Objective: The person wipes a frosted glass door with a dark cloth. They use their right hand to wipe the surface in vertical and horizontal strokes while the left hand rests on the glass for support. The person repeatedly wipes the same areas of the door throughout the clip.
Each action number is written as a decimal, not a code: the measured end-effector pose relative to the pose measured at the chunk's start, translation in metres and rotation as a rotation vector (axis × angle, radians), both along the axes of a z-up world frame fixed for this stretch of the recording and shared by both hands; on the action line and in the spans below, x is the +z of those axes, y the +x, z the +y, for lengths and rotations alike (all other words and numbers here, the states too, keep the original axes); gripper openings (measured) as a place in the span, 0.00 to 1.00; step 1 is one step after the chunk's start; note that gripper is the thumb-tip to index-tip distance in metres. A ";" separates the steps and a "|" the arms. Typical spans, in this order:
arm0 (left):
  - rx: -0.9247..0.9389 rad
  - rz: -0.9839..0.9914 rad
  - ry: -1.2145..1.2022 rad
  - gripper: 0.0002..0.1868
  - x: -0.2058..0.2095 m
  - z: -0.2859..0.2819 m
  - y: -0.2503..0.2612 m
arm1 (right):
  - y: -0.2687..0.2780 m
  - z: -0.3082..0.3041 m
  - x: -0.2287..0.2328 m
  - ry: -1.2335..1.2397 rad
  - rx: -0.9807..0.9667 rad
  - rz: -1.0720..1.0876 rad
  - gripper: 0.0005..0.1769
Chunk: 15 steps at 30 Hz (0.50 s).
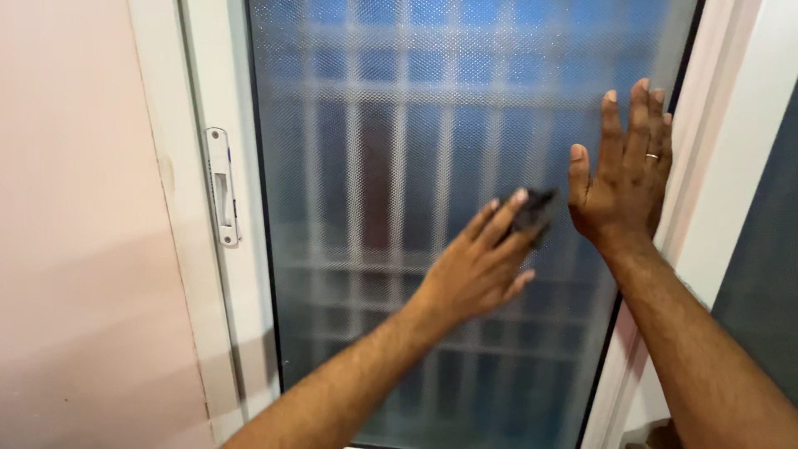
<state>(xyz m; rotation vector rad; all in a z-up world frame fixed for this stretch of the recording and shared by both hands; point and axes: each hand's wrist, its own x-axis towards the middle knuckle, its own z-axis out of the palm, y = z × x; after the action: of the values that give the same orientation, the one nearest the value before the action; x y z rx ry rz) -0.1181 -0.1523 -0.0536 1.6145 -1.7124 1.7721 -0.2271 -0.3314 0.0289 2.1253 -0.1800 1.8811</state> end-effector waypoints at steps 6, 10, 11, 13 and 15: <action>0.046 -0.004 -0.147 0.39 0.063 0.021 0.043 | 0.001 -0.003 -0.001 -0.007 -0.021 0.006 0.34; 0.200 -0.033 -0.231 0.37 0.092 0.069 0.083 | 0.003 -0.005 0.000 -0.009 -0.012 0.001 0.34; 0.217 -0.032 -0.256 0.38 0.097 0.085 0.093 | 0.003 -0.006 0.000 -0.010 -0.013 0.003 0.34; 0.325 -0.066 -0.331 0.33 0.107 0.117 0.112 | 0.003 -0.007 0.000 -0.011 -0.014 0.005 0.34; 0.407 0.003 -0.433 0.31 0.115 0.147 0.125 | 0.004 -0.007 0.000 -0.010 -0.012 0.007 0.35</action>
<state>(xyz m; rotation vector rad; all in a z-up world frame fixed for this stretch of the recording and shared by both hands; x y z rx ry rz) 0.0067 -0.0057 0.0612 1.8354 -0.9395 2.1246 -0.2235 -0.3383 0.0289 2.1190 -0.1814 1.8643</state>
